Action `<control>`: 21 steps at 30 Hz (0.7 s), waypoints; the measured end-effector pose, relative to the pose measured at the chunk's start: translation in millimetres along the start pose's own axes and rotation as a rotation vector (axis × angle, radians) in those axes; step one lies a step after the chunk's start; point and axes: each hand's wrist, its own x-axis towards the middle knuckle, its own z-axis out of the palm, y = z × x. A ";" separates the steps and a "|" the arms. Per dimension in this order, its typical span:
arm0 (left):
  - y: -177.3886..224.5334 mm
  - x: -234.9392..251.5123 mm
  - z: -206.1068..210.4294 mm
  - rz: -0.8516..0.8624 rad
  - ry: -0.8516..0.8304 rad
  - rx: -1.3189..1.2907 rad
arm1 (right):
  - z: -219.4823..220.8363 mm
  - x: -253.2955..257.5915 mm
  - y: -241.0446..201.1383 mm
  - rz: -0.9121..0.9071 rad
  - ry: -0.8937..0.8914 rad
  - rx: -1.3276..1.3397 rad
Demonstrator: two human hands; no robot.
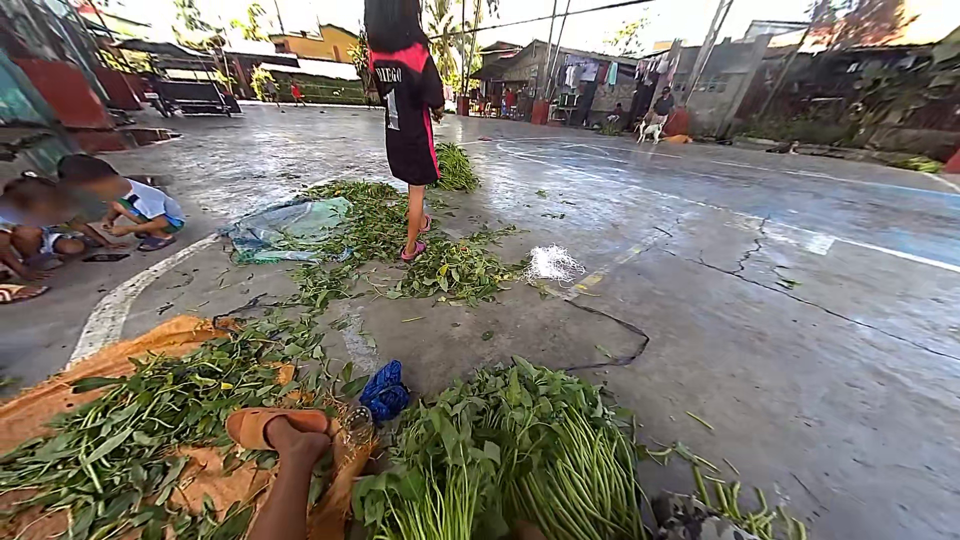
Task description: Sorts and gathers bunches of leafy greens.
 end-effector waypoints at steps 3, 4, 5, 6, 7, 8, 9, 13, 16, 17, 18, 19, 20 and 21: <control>-40.7 1.6 -42.4 -0.044 -0.046 -0.182 | -21.6 -5.2 -13.7 -0.133 0.166 0.105; -56.2 3.9 -59.0 -0.096 -0.052 -0.226 | -30.2 -6.3 -19.3 -0.183 0.233 0.146; -72.3 8.8 -74.0 -0.131 -0.058 -0.239 | -39.5 -8.3 -27.0 -0.245 0.308 0.171; -84.6 10.8 -85.4 -0.161 -0.056 -0.241 | -48.2 -11.2 -36.8 -0.324 0.378 0.162; -88.6 6.8 -89.1 -0.191 -0.034 -0.243 | -54.9 -14.7 -48.0 -0.411 0.436 0.128; -92.2 -2.9 -88.9 -0.236 -0.001 -0.255 | -60.2 -18.8 -58.5 -0.482 0.471 0.074; -90.8 -16.0 -79.3 -0.304 0.051 -0.280 | -64.4 -21.4 -67.8 -0.515 0.477 0.010; -59.1 -25.7 -11.2 -0.546 0.249 -0.202 | -69.1 -23.3 -87.9 -0.249 0.153 -0.142; -63.4 -19.6 6.2 -0.591 0.270 -0.163 | -50.2 -22.9 -89.0 -0.262 0.158 -0.064; -65.6 -19.5 10.4 -0.595 0.269 -0.154 | -43.4 -23.5 -88.9 -0.301 0.181 -0.020; -67.0 -20.2 14.0 -0.599 0.263 -0.143 | -37.4 -23.9 -88.3 -0.331 0.187 0.013; -67.9 -21.5 17.4 -0.600 0.254 -0.137 | -32.6 -24.0 -88.3 -0.340 0.173 0.032; -67.8 -23.3 20.4 -0.600 0.243 -0.136 | -29.0 -24.1 -88.9 -0.327 0.147 0.035; -67.4 -25.4 22.6 -0.596 0.225 -0.142 | -26.0 -24.5 -89.8 -0.306 0.116 0.031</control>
